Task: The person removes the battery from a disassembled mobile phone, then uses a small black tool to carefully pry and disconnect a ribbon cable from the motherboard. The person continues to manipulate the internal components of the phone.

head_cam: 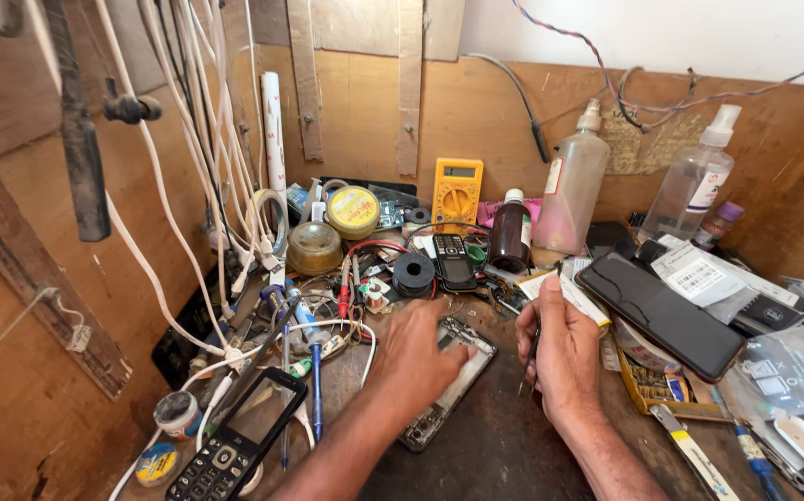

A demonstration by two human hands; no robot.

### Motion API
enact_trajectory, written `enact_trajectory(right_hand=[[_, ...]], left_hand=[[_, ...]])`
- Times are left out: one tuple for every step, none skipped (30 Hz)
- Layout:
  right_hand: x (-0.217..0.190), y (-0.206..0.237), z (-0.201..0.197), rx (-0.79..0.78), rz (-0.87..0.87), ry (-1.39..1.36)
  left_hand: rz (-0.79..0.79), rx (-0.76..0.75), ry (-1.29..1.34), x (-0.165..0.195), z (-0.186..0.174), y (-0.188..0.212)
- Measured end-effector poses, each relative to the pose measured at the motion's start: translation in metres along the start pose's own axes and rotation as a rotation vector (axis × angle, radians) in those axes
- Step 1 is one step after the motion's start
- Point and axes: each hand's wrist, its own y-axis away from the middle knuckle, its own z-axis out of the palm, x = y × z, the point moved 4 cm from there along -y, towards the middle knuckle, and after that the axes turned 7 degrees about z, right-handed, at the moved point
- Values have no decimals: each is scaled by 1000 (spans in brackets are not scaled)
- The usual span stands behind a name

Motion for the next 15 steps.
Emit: enact_trajectory(right_hand=[[-2,2,-1,3,7,-11],[-4,2,0,6,10,-28],[-7,3,0,-3,29,-53],[-8,5,-1,-15,51,-75],[-10,6,0,-28,70,-98],[-12,6,2,-49,70,-138],[-13,6,2,-66,70,-176],[-14,6,3,-86,68,-216],[-14,6,5,-107,66,-225],[-13,6,5,-125,65,-232],[-12,5,5,-144,61,-241],[-11,5,5,-144,27,-198],[-10,4,4,-145,-6,-154],[-9,4,5,-148,-37,-111],[-7,2,8,-185,-40,-108]], left_hand=[[24,12,-55,7,-3,11],[55,27,-115,13,-8,18],[-5,-28,-137,16,-8,24],[-70,-82,-158,18,-6,31],[-134,-132,-180,19,-6,35],[-92,-86,-152,23,-8,37],[-49,-41,-122,26,-9,39],[-5,7,-94,28,-10,39],[-12,-2,-95,27,-9,40],[-17,-13,-95,25,-8,39],[-21,-22,-96,22,-7,38],[-11,5,-72,19,-7,34],[-4,31,-49,15,-7,30],[2,56,-27,11,-7,27],[5,98,-8,6,-8,23]])
